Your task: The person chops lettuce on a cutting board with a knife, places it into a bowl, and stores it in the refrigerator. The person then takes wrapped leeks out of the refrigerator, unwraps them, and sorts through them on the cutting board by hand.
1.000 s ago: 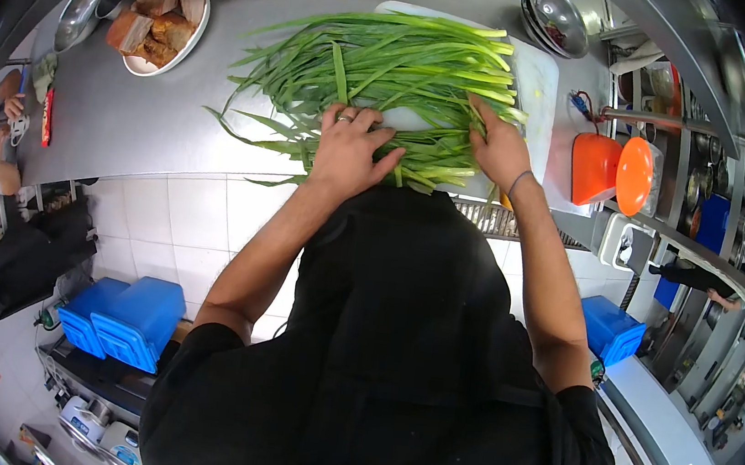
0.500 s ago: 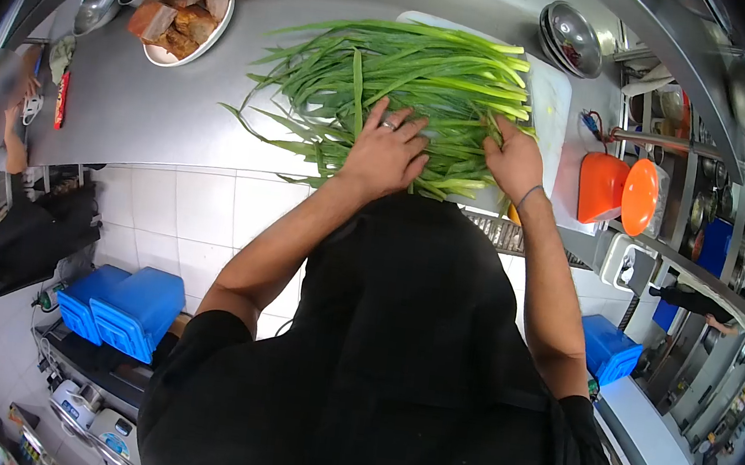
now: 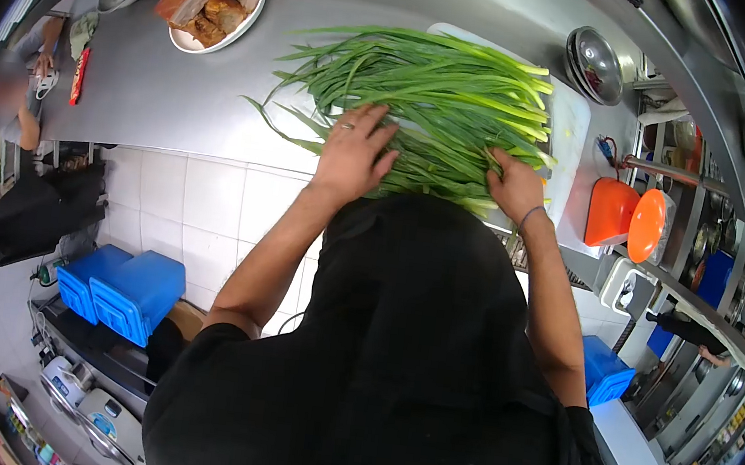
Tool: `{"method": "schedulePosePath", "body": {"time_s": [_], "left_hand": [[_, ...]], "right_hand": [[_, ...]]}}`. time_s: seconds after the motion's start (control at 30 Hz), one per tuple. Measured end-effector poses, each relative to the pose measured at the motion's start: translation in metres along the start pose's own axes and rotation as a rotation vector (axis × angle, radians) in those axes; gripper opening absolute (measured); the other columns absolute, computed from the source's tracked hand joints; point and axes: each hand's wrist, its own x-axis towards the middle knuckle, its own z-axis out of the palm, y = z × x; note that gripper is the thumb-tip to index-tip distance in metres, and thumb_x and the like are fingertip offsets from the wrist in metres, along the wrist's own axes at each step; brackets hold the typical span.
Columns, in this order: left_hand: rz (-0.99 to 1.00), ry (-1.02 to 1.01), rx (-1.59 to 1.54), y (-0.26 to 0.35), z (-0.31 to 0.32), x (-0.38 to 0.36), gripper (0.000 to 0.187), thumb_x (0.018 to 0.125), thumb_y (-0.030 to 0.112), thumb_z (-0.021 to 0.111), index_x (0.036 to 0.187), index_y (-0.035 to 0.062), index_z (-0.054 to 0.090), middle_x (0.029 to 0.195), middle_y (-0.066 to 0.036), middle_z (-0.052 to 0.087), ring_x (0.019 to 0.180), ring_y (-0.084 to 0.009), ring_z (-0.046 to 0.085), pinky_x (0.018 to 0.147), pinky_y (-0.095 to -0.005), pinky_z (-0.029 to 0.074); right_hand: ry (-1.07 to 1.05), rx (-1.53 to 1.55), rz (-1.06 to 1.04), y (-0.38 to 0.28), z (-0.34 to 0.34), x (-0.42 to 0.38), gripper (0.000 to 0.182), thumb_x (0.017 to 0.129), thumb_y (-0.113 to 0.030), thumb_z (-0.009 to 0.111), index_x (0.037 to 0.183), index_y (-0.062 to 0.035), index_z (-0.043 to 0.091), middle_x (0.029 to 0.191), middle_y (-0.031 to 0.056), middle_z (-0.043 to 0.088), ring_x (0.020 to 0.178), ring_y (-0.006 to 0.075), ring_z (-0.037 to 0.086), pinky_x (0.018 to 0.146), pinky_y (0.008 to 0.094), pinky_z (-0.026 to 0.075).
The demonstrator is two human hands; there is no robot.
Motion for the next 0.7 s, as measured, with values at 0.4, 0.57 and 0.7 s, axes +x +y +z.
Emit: {"method": "schedulePosePath", "body": {"time_s": [0.4, 0.57, 0.7], "left_hand": [[-0.276, 0.308, 0.035, -0.070, -0.033, -0.004, 0.031, 0.087, 0.017, 0.078, 0.117, 0.0091, 0.075, 0.128, -0.011, 0.066, 0.117, -0.0349, 0.061, 0.098, -0.0496, 0.048], [-0.052, 0.181, -0.036, -0.041, -0.037, -0.005, 0.023, 0.087, 0.014, 0.077, 0.110, 0.0141, 0.079, 0.121, -0.007, 0.069, 0.115, -0.0317, 0.062, 0.098, -0.0460, 0.047], [-0.133, 0.069, -0.057, -0.040, -0.034, -0.028, 0.019, 0.088, 0.019, 0.078, 0.107, 0.0154, 0.081, 0.114, -0.004, 0.068, 0.109, -0.0289, 0.062, 0.095, -0.0439, 0.047]], "right_hand": [[-0.111, 0.044, -0.018, -0.009, -0.027, 0.032, 0.030, 0.095, -0.025, 0.069, 0.121, -0.0091, 0.070, 0.098, 0.0256, 0.073, 0.095, 0.0477, 0.069, 0.084, 0.0544, 0.055], [-0.104, 0.090, -0.051, -0.048, -0.037, 0.056, 0.029, 0.098, -0.030, 0.069, 0.118, -0.0088, 0.070, 0.098, 0.0255, 0.073, 0.094, 0.0481, 0.068, 0.082, 0.0537, 0.055], [-0.223, 0.148, -0.218, -0.063, -0.015, 0.062, 0.032, 0.098, -0.031, 0.072, 0.123, -0.0122, 0.070, 0.101, 0.0241, 0.074, 0.097, 0.0470, 0.069, 0.084, 0.0522, 0.056]]}}
